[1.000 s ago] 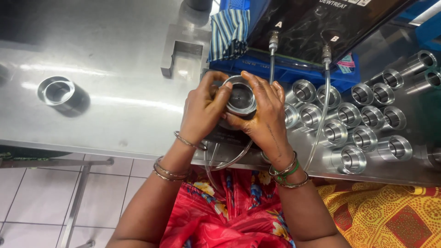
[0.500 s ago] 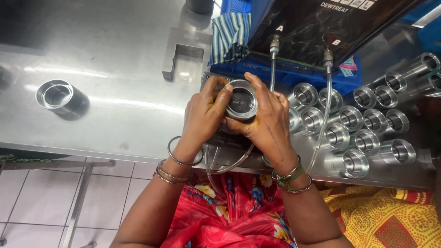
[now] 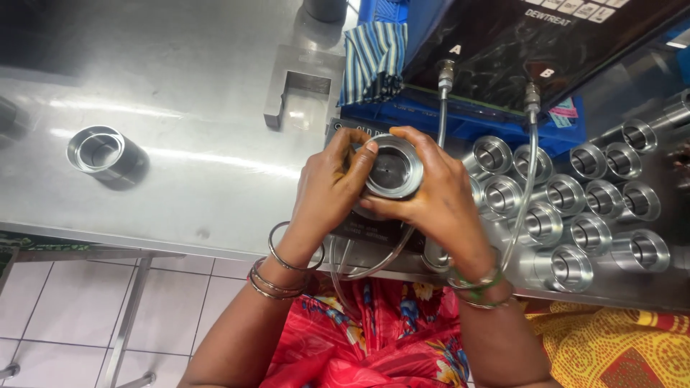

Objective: Inspecting, cleaning, and fitting metal rings into a specialized dust cap processing machine.

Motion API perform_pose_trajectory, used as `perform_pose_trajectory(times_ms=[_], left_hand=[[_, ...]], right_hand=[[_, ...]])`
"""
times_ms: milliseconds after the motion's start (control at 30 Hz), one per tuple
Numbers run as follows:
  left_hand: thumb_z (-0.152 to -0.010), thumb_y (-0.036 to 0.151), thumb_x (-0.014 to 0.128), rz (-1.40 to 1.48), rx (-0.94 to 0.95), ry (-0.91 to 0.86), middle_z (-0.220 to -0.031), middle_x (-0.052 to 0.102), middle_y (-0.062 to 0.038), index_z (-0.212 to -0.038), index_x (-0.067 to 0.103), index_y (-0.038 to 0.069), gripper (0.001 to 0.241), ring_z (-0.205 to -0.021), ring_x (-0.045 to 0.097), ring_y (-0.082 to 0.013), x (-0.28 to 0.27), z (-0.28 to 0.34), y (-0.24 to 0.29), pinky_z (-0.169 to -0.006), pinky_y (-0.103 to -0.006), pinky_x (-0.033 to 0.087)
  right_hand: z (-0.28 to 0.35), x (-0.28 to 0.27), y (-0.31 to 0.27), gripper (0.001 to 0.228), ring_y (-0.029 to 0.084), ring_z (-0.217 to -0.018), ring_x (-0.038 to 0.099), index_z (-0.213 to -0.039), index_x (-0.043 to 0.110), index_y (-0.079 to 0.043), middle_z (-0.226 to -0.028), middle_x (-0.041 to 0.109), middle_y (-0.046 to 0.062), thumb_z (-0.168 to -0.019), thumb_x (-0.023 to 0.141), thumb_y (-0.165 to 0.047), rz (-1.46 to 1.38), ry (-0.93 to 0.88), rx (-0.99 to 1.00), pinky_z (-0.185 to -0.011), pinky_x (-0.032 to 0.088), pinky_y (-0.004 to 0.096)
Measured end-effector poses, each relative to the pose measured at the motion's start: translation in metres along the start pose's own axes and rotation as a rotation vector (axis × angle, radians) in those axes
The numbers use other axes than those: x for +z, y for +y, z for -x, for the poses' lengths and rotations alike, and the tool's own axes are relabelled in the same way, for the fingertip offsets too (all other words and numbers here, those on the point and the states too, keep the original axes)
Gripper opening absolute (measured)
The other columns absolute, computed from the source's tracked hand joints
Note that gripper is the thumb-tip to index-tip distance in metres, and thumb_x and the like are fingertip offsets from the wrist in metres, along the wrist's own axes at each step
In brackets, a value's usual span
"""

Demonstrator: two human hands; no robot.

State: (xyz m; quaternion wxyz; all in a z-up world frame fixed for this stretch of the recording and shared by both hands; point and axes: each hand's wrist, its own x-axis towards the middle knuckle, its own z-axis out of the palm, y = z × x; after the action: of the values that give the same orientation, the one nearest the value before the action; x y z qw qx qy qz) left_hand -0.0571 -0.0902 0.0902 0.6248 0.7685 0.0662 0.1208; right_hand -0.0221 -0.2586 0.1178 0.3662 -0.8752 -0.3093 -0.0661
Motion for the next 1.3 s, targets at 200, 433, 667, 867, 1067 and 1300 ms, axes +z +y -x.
perform_pose_trajectory(times_ms=[200, 433, 667, 867, 1067, 1300], left_hand=[[-0.103, 0.042, 0.049, -0.175, 0.078, -0.158, -0.083, 0.073, -0.016, -0.114, 0.068, 0.009, 0.039, -0.082, 0.072, -0.0345, -0.012, -0.014, -0.002, -0.07, -0.0424, 0.052], [-0.083, 0.04, 0.059, -0.255, -0.043, -0.234, -0.087, 0.076, -0.019, -0.113, 0.07, 0.012, 0.042, -0.086, 0.074, -0.0367, -0.003, -0.022, -0.009, -0.077, -0.044, 0.055], [-0.088, 0.042, 0.056, -0.352, -0.108, -0.242, -0.095, 0.074, -0.021, -0.116, 0.065, 0.011, 0.043, -0.095, 0.069, -0.0423, 0.0, -0.028, -0.007, -0.082, -0.0495, 0.05], [-0.085, 0.046, 0.061, -0.386, -0.093, -0.38, -0.087, 0.077, -0.019, -0.113, 0.065, 0.008, 0.047, -0.083, 0.075, -0.0329, -0.016, -0.037, 0.007, -0.075, -0.043, 0.055], [-0.086, 0.032, 0.067, 0.074, -0.381, -0.593, -0.08, 0.073, -0.015, -0.119, 0.053, 0.002, 0.047, -0.057, 0.072, -0.019, -0.007, -0.046, -0.014, -0.049, -0.0316, 0.058], [-0.084, 0.02, 0.069, 0.3, -0.146, -0.449, -0.081, 0.067, -0.011, -0.111, 0.052, 0.002, 0.036, -0.052, 0.064, -0.015, -0.007, -0.038, -0.006, -0.041, -0.03, 0.051]], right_hand=[[-0.02, -0.035, -0.032, 0.045, 0.028, -0.077, 0.076, -0.131, 0.068, -0.013, -0.088, 0.072, 0.022, -0.104, 0.055, -0.047, 0.226, -0.365, 0.521, -0.073, 0.054, 0.039], [-0.017, -0.003, 0.047, 0.029, 0.008, -0.095, 0.062, -0.118, 0.068, -0.001, -0.104, 0.07, 0.002, -0.098, 0.066, -0.022, -0.603, -0.332, 0.336, -0.083, 0.051, 0.026], [-0.024, -0.01, 0.054, 0.024, 0.004, -0.075, 0.052, -0.115, 0.067, -0.006, -0.09, 0.062, -0.003, -0.096, 0.067, -0.021, -0.65, -0.428, 0.533, -0.062, 0.039, 0.021], [-0.04, -0.026, 0.026, 0.035, 0.007, -0.058, 0.055, -0.114, 0.063, -0.011, -0.078, 0.062, -0.002, -0.093, 0.062, -0.038, -0.404, -0.609, 0.661, -0.048, 0.039, 0.023], [-0.033, -0.023, 0.03, 0.037, 0.008, -0.061, 0.06, -0.12, 0.059, -0.011, -0.081, 0.066, -0.001, -0.091, 0.063, -0.035, -0.536, -0.628, 0.723, -0.054, 0.048, 0.024], [-0.049, -0.049, -0.006, 0.036, 0.005, -0.063, 0.055, -0.12, 0.061, -0.012, -0.084, 0.062, -0.004, -0.095, 0.061, -0.038, -0.417, -0.58, 0.495, -0.055, 0.047, 0.022]])
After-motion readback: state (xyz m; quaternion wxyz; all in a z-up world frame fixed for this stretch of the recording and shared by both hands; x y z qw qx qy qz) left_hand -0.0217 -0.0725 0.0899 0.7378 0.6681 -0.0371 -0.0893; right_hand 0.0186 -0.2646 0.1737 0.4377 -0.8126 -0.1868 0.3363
